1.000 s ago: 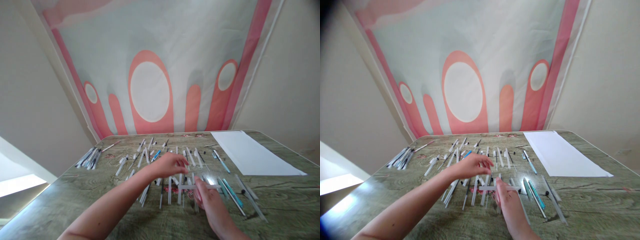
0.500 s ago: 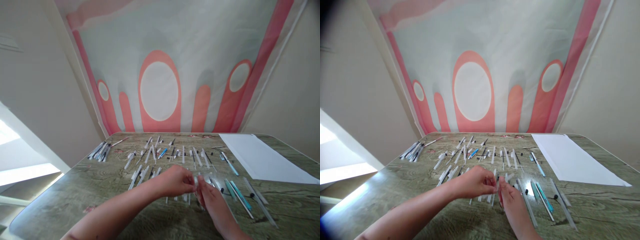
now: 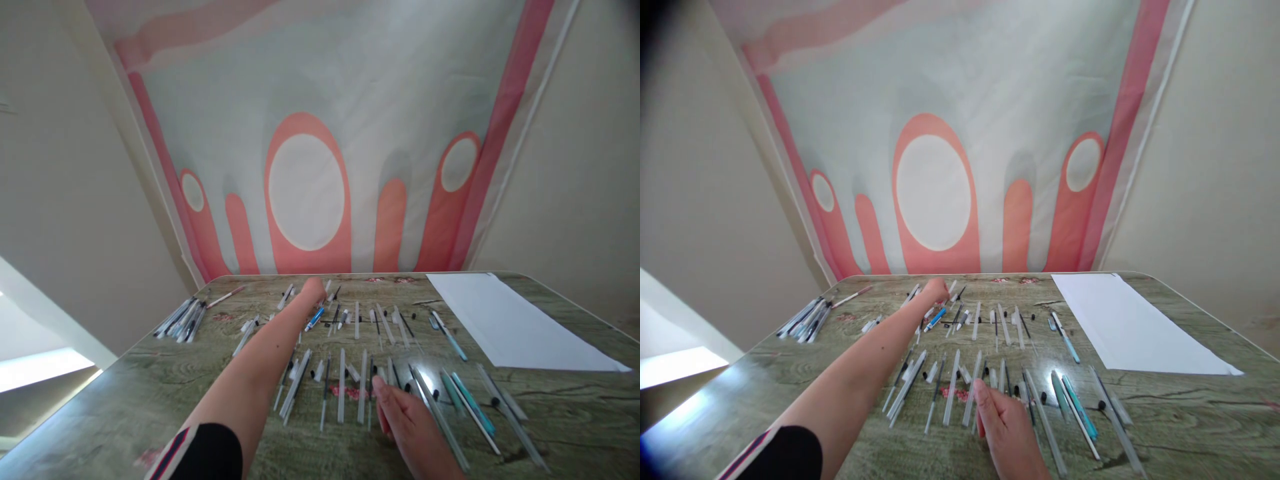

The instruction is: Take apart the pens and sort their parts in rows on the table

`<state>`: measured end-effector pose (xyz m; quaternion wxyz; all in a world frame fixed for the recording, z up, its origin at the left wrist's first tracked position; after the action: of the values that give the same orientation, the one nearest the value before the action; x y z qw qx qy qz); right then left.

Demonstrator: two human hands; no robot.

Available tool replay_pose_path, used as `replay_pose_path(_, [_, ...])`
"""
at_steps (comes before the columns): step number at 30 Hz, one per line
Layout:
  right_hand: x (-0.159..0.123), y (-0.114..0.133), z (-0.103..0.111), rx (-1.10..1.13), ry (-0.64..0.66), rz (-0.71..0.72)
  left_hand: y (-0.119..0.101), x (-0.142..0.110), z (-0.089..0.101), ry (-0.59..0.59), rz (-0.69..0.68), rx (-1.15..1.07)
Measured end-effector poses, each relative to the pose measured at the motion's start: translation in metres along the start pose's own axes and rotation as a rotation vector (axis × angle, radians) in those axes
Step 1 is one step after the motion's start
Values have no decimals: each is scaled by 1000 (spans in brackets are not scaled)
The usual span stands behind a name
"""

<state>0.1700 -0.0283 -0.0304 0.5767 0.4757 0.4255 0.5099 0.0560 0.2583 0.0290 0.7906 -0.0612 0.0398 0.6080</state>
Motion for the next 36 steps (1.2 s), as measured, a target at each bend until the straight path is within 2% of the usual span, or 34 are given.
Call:
replay_pose_path(5, [1,1,1,15,2,-13,-6,15,-14,112,10,38])
replay_pose_path(9, [2,1,1,23,12,-18,-4,9,-11,86,-42,44])
replay_pose_path(14, [1,2,3,30,13,6,2,-33,-11,3,-250,32])
replay_pose_path(17, [0,3,3,17,19,20,4,-63,-22,9,-382,32])
replay_pose_path(20, [0,2,3,-7,8,25,3,-80,-36,-12,-436,50])
replay_pose_path(25, [0,1,4,-23,-8,17,5,-79,-48,-20,-443,71])
replay_pose_path(36, [0,4,3,-17,8,43,14,-68,-57,-33,-414,96])
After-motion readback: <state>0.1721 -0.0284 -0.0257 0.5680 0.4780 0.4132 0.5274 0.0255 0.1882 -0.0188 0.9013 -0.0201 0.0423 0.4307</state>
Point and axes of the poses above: each hand's wrist, its own x-axis towards the middle knuckle, its own z-axis out of the back of the hand, y = z × x, the point moved 4 cm from there along x, towards the middle knuckle, and after that the axes turned 3 degrees about x, right-handed, at the moved point
